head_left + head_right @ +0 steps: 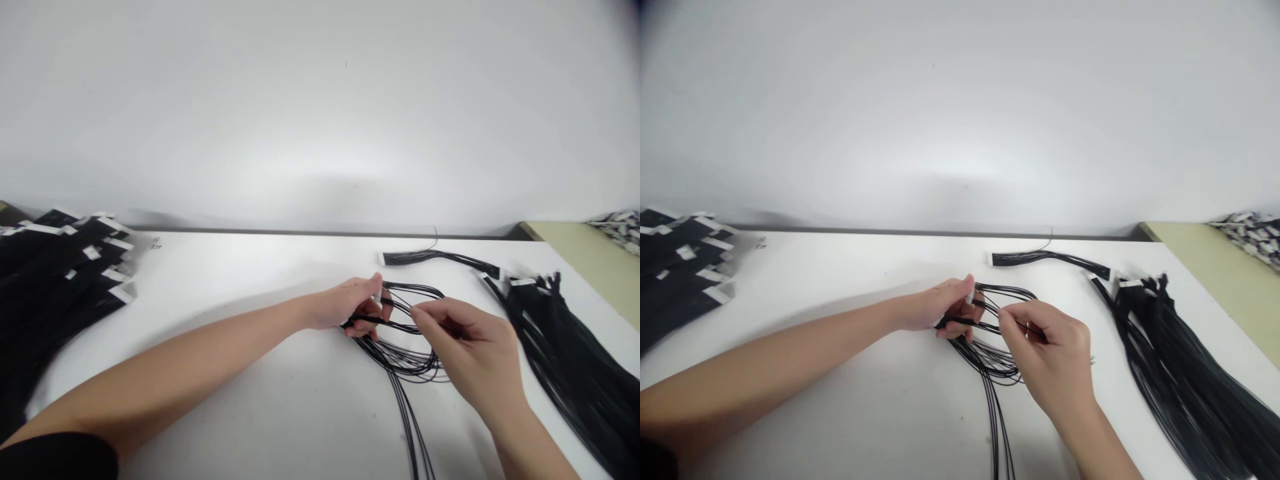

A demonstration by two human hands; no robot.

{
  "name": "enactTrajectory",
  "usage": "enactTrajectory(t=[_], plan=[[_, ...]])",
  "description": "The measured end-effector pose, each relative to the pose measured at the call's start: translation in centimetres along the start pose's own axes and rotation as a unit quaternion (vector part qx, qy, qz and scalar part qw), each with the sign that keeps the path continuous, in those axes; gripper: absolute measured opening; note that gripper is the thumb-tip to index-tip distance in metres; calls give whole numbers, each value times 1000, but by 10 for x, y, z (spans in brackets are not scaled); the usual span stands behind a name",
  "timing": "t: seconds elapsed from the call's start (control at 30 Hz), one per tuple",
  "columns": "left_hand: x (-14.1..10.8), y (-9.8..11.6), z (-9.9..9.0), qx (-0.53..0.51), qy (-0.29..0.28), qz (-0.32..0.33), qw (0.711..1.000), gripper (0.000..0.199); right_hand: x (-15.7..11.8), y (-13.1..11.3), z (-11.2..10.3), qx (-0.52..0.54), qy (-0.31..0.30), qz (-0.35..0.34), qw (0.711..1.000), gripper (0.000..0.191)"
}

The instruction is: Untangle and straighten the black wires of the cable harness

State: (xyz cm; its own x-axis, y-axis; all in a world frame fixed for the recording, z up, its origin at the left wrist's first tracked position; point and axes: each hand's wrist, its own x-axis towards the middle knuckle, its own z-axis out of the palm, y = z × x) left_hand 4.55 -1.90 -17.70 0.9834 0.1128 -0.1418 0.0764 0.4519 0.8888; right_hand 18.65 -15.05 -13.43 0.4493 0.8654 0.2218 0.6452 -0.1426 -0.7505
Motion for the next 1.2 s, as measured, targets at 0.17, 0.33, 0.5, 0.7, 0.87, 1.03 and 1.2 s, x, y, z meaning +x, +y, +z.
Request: enactTrajectory(t=[0.17,0.33,0.5,0.7,0.87,1.03,1.2], plan=[[0,0,1,2,1,-9,1000,55,0,-1,0,19,-6,13,1000,14],[-2,1,3,23,-1,-1,1000,56,2,-1,-2,74,-18,101,992,12],[-3,2,5,46,-2,4,999,56,3,2,-1,95,-37,109,989,18],[-4,5,7,55,1,0,998,54,1,0,6,8,-8,-25,1000,13],[-5,6,8,52,-4,0,999,53,1,3,8,-14,-3,-86,996,11],[-5,5,8,54,-7,6,999,53,1,4,9,-17,-12,-90,996,11],[0,-2,0,-22,-6,10,1000,54,4,3,11,39,92,-38,994,11]])
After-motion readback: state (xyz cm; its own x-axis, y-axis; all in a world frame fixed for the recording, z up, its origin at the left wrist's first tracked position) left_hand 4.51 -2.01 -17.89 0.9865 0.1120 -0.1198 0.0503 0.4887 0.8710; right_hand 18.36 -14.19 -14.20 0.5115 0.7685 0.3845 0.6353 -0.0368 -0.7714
